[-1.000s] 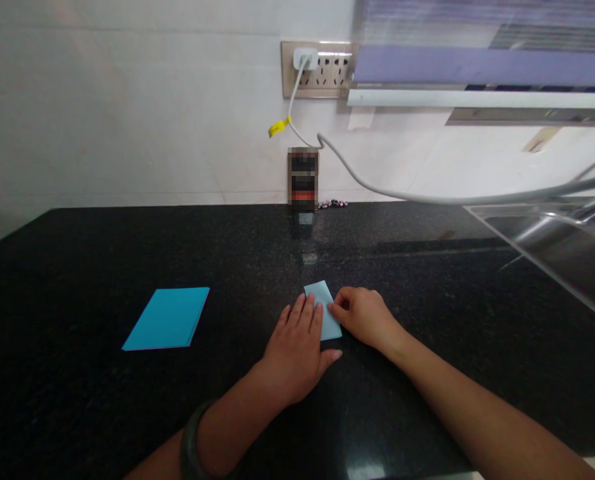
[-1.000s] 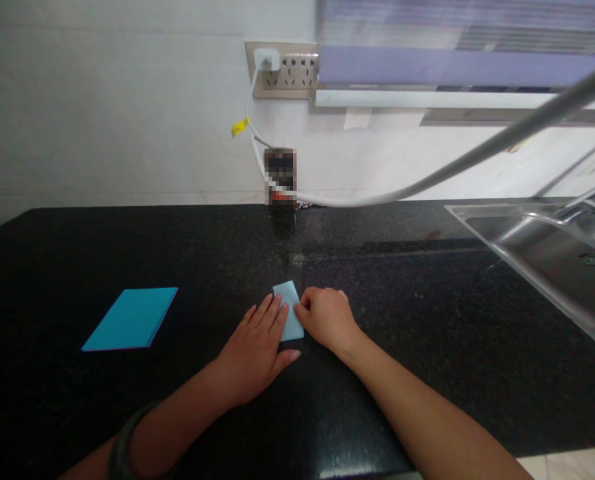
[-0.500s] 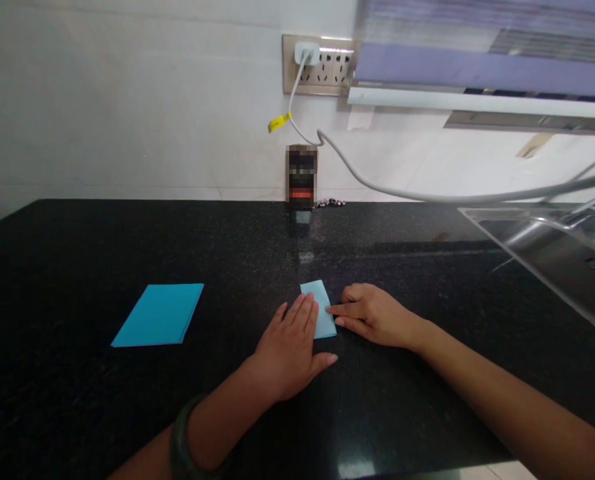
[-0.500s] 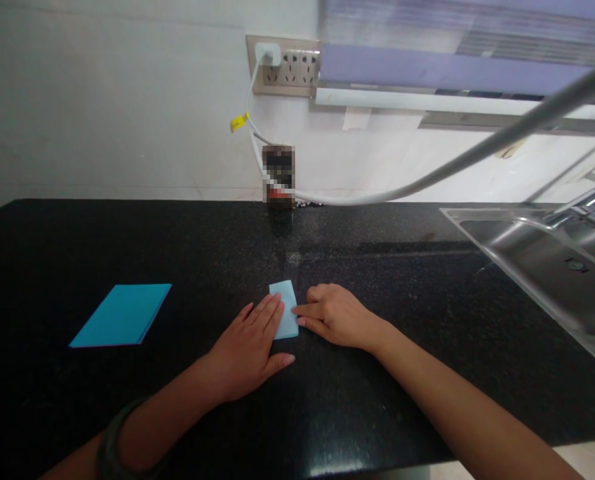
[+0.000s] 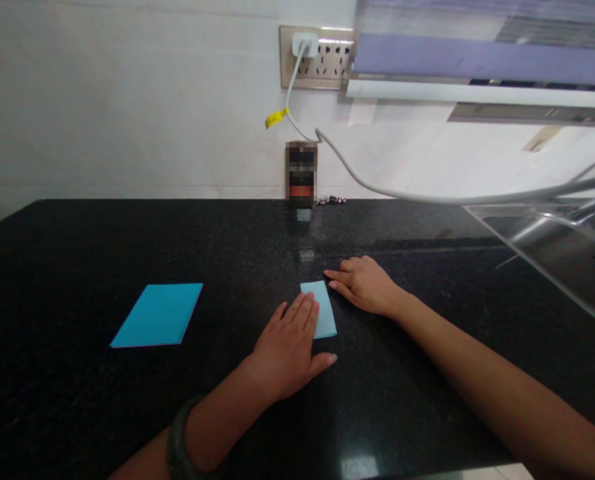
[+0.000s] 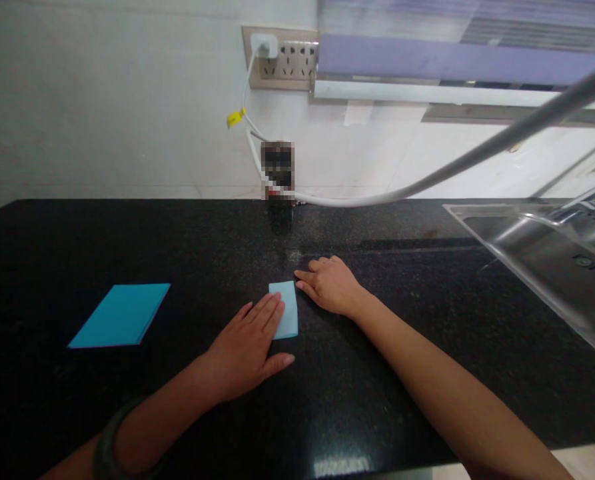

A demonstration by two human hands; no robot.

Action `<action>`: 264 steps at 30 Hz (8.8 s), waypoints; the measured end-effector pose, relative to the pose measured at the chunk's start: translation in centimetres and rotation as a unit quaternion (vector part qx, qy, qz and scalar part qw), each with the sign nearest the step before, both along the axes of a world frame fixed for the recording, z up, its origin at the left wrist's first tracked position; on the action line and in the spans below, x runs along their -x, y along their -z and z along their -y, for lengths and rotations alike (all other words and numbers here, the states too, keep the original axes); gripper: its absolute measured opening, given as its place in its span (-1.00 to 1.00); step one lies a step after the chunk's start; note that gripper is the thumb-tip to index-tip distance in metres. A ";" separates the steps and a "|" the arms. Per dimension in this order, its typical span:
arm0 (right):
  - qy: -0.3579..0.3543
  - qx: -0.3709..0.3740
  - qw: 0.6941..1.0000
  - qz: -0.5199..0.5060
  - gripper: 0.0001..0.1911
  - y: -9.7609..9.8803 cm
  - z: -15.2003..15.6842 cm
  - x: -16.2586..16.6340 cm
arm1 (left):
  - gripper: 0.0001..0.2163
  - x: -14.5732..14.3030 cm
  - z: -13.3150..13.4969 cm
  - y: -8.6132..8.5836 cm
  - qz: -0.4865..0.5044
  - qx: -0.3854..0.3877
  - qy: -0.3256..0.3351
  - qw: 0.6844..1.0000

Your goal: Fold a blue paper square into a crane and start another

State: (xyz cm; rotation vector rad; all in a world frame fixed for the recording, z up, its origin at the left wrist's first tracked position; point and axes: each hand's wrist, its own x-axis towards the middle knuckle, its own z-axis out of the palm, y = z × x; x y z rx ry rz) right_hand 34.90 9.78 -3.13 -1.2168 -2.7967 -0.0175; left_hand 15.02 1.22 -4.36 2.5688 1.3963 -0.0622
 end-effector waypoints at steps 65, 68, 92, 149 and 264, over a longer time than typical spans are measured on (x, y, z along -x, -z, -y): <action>-0.080 0.119 0.963 -0.228 -0.80 0.6 5.0 0.9 | -0.68 1.9 -2.7 -0.9 0.178 0.002 0.026 0.984; -0.025 0.143 0.947 -0.288 -0.82 0.7 4.9 1.0 | -0.60 2.1 -2.8 -0.9 0.194 0.012 -0.001 0.981; 0.263 0.098 0.946 -0.163 -0.81 1.0 3.4 3.8 | -0.82 -0.1 -4.0 0.1 0.298 -0.004 -0.204 0.932; 0.267 0.353 0.687 -0.576 -0.68 1.2 4.0 4.8 | -0.75 -0.4 -3.9 0.0 0.724 0.339 -0.269 0.537; 0.138 0.239 0.861 -0.428 -0.80 0.7 4.4 4.2 | -0.91 0.6 -4.0 0.4 0.618 0.198 -0.221 0.728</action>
